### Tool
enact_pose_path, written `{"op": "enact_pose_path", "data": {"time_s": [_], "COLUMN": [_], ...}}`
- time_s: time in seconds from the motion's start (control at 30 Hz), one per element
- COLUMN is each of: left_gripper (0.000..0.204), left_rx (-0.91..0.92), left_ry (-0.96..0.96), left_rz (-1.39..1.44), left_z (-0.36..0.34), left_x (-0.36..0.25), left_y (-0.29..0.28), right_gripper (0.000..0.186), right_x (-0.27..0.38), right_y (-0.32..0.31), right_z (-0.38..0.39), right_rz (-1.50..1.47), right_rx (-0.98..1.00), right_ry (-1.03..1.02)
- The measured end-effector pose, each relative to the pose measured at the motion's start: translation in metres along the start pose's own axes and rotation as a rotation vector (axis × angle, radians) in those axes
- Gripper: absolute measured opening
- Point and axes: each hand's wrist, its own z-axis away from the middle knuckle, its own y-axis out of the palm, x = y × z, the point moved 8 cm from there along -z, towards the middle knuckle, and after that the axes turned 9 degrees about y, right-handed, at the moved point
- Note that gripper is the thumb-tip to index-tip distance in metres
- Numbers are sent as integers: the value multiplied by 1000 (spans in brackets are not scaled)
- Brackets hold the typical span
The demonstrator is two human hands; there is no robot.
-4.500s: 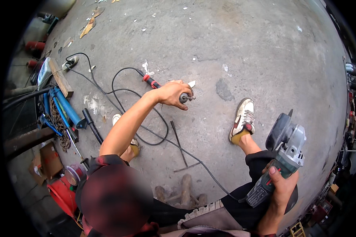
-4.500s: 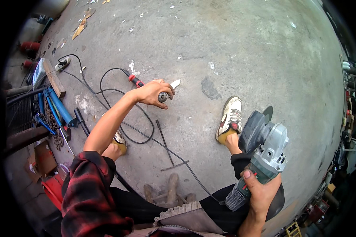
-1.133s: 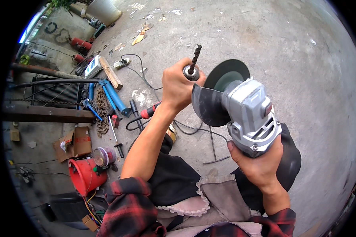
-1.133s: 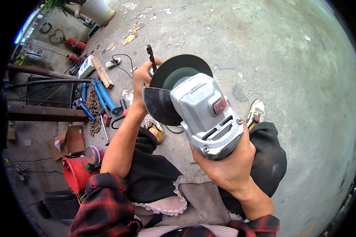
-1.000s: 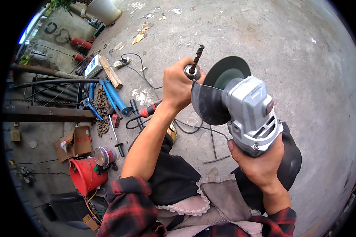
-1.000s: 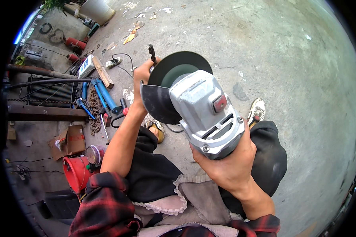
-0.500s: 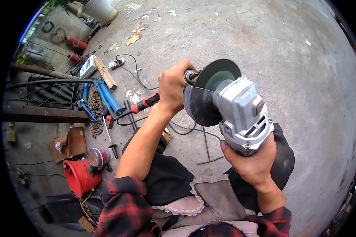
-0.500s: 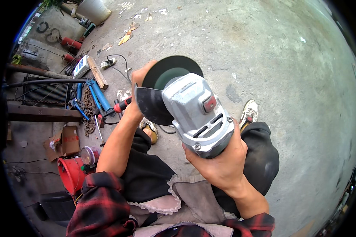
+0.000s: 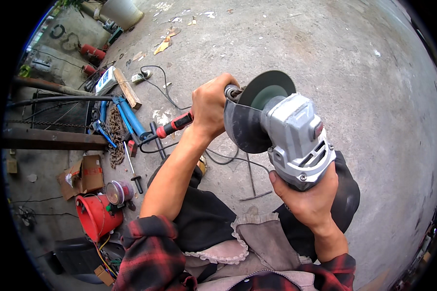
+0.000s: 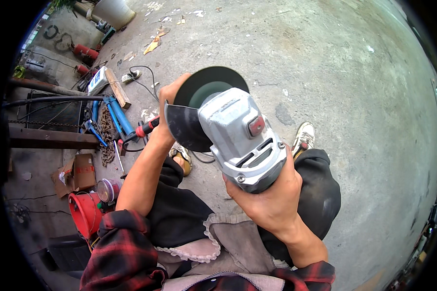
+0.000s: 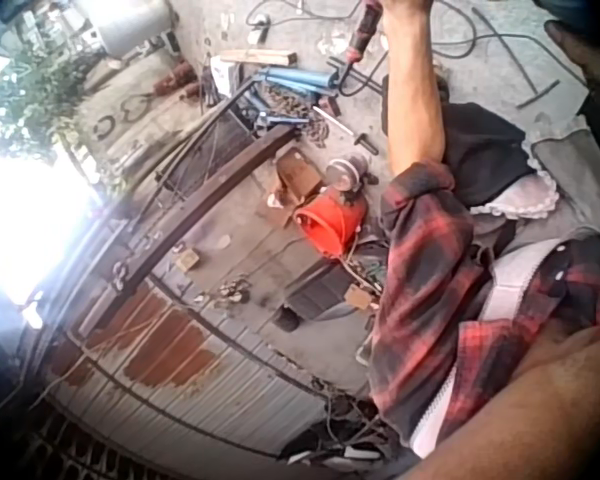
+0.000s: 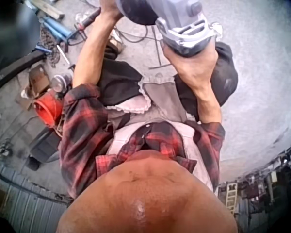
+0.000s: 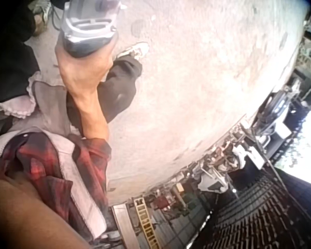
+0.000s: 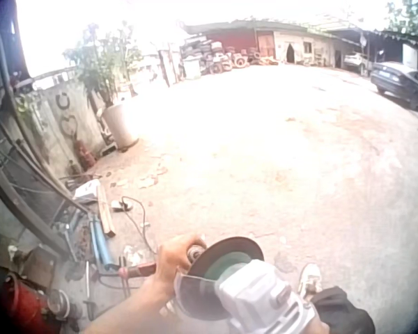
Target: The person sharpens a drill bit using a handheld angle grinder, then unplugs the grinder and uses a power drill to make a hole in a metal pipe.
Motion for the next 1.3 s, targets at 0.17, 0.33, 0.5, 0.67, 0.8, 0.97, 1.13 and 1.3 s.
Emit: {"op": "enact_pose_path", "data": {"time_s": [0.17, 0.33, 0.5, 0.67, 0.8, 0.97, 1.13, 1.3], "left_gripper": [36, 35, 35, 34, 31, 21, 20, 21], "left_rx": [-13, -7, -26, -37, -48, -47, -45, -73], "left_ry": [0, -7, 37, 58, 76, -45, -108, -89], "left_rz": [21, 20, 23, 21, 24, -21, 64, 45], "left_z": [0, -1, 0, 1, 1, -7, -7, -6], "left_x": [0, -1, -2, -2, -1, -4, -1, -2], "left_y": [0, 1, 2, 1, 1, -8, -8, -8], "right_gripper": [64, 65, 64, 63, 62, 61, 62, 63], "right_x": [1, 1, 1, 2, 3, 0, -4, -3], "right_y": [-1, -1, -2, -2, -5, -9, -10, -8], "right_z": [-1, -1, -1, -3, -2, 1, 1, 1], "right_rz": [6, -5, -7, -24, 27, 4, 13, -26], "right_rx": [2, -6, 2, 1, -13, -54, -53, -41], "right_ry": [-2, 8, 6, 12, 14, 21, 23, 20]}}
